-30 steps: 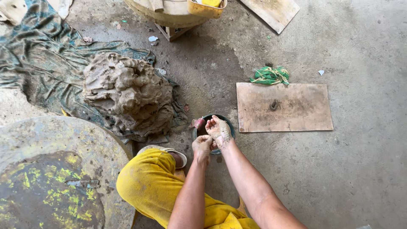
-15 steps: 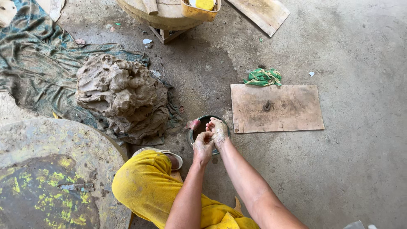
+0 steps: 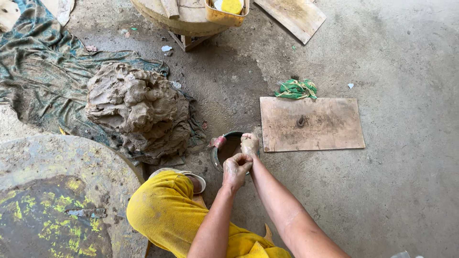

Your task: The person kneads and shapes a lump of clay by hand, then repeatedly dips their hands into a bucket of water to clean them and keep the clay moist.

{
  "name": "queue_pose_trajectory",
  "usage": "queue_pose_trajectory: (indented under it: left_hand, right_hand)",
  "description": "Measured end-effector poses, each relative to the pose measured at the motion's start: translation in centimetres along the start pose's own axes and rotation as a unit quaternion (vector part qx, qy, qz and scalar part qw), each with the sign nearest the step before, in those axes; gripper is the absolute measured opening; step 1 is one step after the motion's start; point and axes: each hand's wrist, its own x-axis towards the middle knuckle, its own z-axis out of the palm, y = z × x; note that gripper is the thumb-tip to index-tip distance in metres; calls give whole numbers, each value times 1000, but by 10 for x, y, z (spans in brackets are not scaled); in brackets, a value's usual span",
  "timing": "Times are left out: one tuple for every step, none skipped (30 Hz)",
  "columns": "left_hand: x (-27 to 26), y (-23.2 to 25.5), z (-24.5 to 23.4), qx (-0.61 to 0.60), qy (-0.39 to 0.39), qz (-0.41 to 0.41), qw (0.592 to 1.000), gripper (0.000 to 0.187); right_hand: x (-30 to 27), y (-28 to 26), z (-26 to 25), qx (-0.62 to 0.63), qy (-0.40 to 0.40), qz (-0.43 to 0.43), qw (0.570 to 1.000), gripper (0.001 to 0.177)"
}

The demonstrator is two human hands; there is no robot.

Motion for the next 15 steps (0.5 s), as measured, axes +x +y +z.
queue_pose_trajectory:
  left_hand:
    - [2, 2, -1, 18, 26, 4, 1000, 12]
    - [1, 4, -1, 33, 54, 5, 998, 13]
    - [2, 6, -1, 49, 81, 6, 995, 14]
    - [2, 8, -3, 59, 89, 14, 994, 14]
    - [3, 10, -4, 69, 96, 23, 993, 14]
    - [2, 12, -4, 80, 102, 32, 991, 14]
    - [-1, 14, -3, 84, 64, 25, 994, 14]
    - [-3, 16, -2, 89, 28, 20, 995, 14]
    - [-4, 19, -2, 94, -9, 15, 995, 14]
    - [-2, 20, -4, 111, 9, 20, 994, 14]
    - [0, 21, -6, 128, 26, 26, 991, 13]
    - [2, 21, -6, 142, 44, 30, 988, 14]
    - [2, 21, -6, 131, 46, 27, 990, 13]
    - [2, 20, -6, 120, 47, 23, 991, 13]
    - [2, 19, -5, 109, 49, 19, 993, 14]
  right_hand:
    - [0, 0, 1, -73, 31, -30, 996, 8]
    - [-2, 1, 1, -148, 59, -60, 985, 6]
    - [-2, 2, 1, -167, 67, -60, 982, 7]
    - [-3, 4, 3, -184, 74, -59, 978, 8]
    - [-4, 5, 4, -201, 82, -59, 974, 9]
    - [-4, 7, 3, -190, 84, -52, 977, 9]
    - [-5, 8, 2, -178, 86, -46, 979, 10]
    - [-5, 7, 4, -164, 88, -42, 982, 10]
    - [-4, 6, 3, -186, 85, -25, 979, 11]
    - [-5, 7, -1, -207, 81, -7, 975, 12]
    - [-7, 6, -2, -228, 78, 11, 971, 13]
    - [-10, 0, -2, -221, 77, -2, 972, 11]
    - [-14, -9, -1, -215, 77, -14, 974, 9]
    - [-21, -21, -1, -209, 77, -26, 975, 7]
    - [-27, -37, -5, -139, 42, 34, 989, 6]
